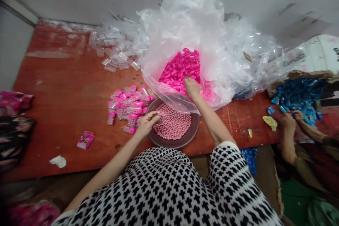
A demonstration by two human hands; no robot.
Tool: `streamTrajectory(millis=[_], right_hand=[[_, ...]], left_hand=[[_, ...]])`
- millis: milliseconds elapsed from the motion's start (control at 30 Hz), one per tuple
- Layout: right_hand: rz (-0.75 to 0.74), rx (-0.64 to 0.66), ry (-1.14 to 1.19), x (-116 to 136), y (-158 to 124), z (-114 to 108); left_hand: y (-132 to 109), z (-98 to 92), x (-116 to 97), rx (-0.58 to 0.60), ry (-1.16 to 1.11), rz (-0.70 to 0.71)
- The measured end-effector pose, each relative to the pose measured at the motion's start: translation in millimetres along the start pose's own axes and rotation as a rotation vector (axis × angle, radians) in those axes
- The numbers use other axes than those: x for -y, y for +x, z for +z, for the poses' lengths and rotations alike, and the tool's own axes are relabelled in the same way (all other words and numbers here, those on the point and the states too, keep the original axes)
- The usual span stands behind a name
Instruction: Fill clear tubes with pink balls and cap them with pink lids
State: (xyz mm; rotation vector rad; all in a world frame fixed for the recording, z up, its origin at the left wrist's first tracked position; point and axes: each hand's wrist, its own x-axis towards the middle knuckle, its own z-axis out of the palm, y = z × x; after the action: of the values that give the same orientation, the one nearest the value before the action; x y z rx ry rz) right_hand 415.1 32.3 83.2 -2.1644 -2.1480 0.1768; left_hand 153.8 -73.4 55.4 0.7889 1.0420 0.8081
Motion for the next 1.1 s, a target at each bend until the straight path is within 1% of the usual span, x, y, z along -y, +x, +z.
streamTrajectory(millis=[100, 167, 300, 367, 433, 500, 533, 600, 667, 767, 833, 867, 933, 1100], right_hand=[[-0.082, 0.117, -0.184, -5.2, 26.6, 14.6], [-0.133, 0.145, -0.243, -7.8, 35.6, 20.9], [-0.193, 0.17, -0.273, -15.6, 40.4, 20.9], [-0.15, 0.105, -0.218, -18.3, 34.7, 15.4], [-0.088, -0.02, -0.063, -16.7, 21.1, 6.6], [-0.102, -0.108, 0.19, -8.4, -0.9, -5.6], [-0.148, -0.114, 0.33, -1.7, -14.6, -12.7], [-0.28, -0.047, 0.565, 15.9, -44.0, -27.7], [-0.397, 0.041, 0.677, 35.5, -71.2, -41.4], [-0.549, 0.214, 0.646, 58.8, -98.2, -55.4], [-0.593, 0.299, 0.58, 67.1, -106.5, -60.2], [-0.601, 0.321, 0.556, 69.2, -108.9, -61.6], [-0.614, 0.334, 0.537, 70.8, -112.5, -63.1], [-0.628, 0.316, 0.545, 70.7, -125.4, -62.4]], left_hand=[[2.9, 4.0, -7.6, -0.024, -0.095, 0.004], [5.1, 4.3, -12.6, -0.007, -0.165, -0.012], [6.8, 5.1, -18.7, 0.023, -0.263, -0.043], [6.6, 6.3, -19.5, 0.022, -0.27, -0.029], [6.1, 7.5, -18.6, 0.016, -0.237, -0.01], [5.8, 8.6, -16.5, 0.006, -0.184, 0.008], [5.5, 9.1, -15.1, 0.003, -0.158, 0.019], [4.6, 10.1, -12.7, -0.002, -0.101, 0.046], [2.6, 10.8, -11.7, -0.005, -0.005, 0.096], [-3.6, 10.5, -14.6, 0.016, 0.207, 0.227], [-9.4, 8.8, -18.2, 0.057, 0.304, 0.309], [-12.4, 7.7, -19.9, 0.079, 0.329, 0.336], [-18.3, 5.7, -22.3, 0.103, 0.337, 0.361], [-29.1, 4.9, -23.5, 0.068, 0.256, 0.337]])
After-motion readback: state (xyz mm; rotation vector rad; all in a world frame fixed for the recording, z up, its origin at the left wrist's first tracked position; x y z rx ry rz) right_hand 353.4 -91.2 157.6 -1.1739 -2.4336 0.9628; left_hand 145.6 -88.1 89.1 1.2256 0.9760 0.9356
